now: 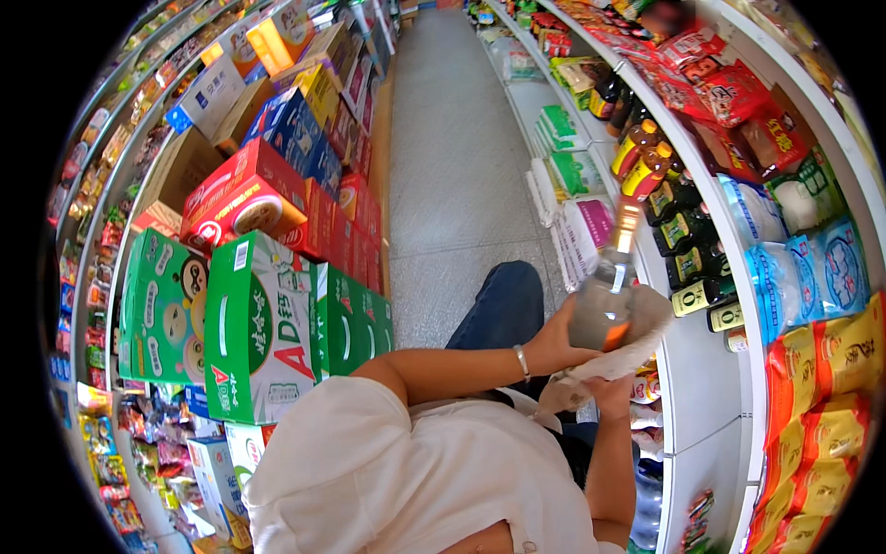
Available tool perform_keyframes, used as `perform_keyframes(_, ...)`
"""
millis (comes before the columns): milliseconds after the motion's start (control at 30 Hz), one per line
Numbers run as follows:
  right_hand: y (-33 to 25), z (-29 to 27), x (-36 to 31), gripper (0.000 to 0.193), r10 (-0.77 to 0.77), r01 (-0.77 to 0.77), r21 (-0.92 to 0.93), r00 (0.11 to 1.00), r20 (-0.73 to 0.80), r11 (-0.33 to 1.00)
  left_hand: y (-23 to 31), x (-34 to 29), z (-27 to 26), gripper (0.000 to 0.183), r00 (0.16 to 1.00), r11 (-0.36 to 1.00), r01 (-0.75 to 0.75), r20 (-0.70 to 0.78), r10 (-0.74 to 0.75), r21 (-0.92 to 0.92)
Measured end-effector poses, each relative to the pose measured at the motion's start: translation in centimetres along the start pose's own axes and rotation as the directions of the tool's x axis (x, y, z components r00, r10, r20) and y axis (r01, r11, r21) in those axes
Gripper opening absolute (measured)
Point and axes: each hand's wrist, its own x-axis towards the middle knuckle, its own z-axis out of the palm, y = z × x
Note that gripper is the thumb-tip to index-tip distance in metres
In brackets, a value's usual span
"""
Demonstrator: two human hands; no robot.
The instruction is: The person wipes various snack packages and bottles with a cloth and places them back onto the shelves of a convenience store.
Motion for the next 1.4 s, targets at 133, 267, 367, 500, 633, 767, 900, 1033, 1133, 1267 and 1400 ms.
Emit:
perform_keyframes(133,-5.2,1.6,1.9,0.07,0.081,-0.084,0.018,0.987,0.141,0.996,0.0,-0.8,-0.4,0.09,0.999,0.994,-0.046,-0.024,0.044,-0.099)
perform_keyframes(267,-3.0,1.5,0.8,0.067,-0.013,0.015,-0.069,1.0,0.025,0.997,0.4,-0.6,0.7,0.092,0.995,0.992,-0.085,0.035,0.088,-0.098)
perform_keyframes(367,-2.7,3.0,-0.3,0.065,0.275,-0.113,0.688,0.953,-0.13,0.717,0.7,-0.2,0.9,0.093,0.987,0.993,-0.108,0.122,0.101,0.046)
perform_keyframes(500,-2.3,2.1,0.8,0.058,0.33,0.006,0.834,0.917,-0.225,0.552,0.3,0.8,2.0,0.093,0.911,0.93,-0.368,0.203,0.359,0.009)
perform_keyframes(633,-3.1,1.1,0.3,0.054,0.343,0.019,0.786,0.893,-0.291,0.618,5.9,1.6,2.8,0.055,0.792,0.857,-0.5,0.334,0.511,-0.126)
perform_keyframes(767,2.0,-1.4,-2.3,0.043,0.373,0.081,0.773,0.841,-0.392,0.629,5.0,1.2,3.6,0.024,0.745,0.837,-0.548,0.443,0.498,-0.019)
perform_keyframes(900,4.9,-2.4,-4.1,0.041,0.463,-0.037,0.653,0.735,-0.495,0.756,3.6,0.7,5.2,0.024,0.703,0.82,-0.573,0.508,0.498,-0.01)
perform_keyframes(1033,7.5,-3.4,-5.0,0.039,0.473,-0.191,0.483,0.672,-0.57,0.854,2.6,0.8,5.4,0.025,0.697,0.849,-0.529,0.562,0.447,-0.019)
perform_keyframes(1133,9.2,-4.1,-4.0,0.038,0.441,-0.294,0.331,0.661,-0.607,0.897,2.5,1.3,4.9,0.029,0.759,0.868,-0.493,0.516,0.398,0.055)
perform_keyframes(1267,10.8,-4.6,-4.2,0.037,0.423,-0.394,0.194,0.658,-0.623,0.898,3.0,1.4,4.6,0.031,0.771,0.854,-0.513,0.484,0.414,0.086)
perform_keyframes(1400,11.8,-4.8,-4.8,0.035,0.409,-0.446,0.109,0.66,-0.631,0.888,2.7,1.3,4.8,0.032,0.757,0.819,-0.567,0.449,0.475,0.091)
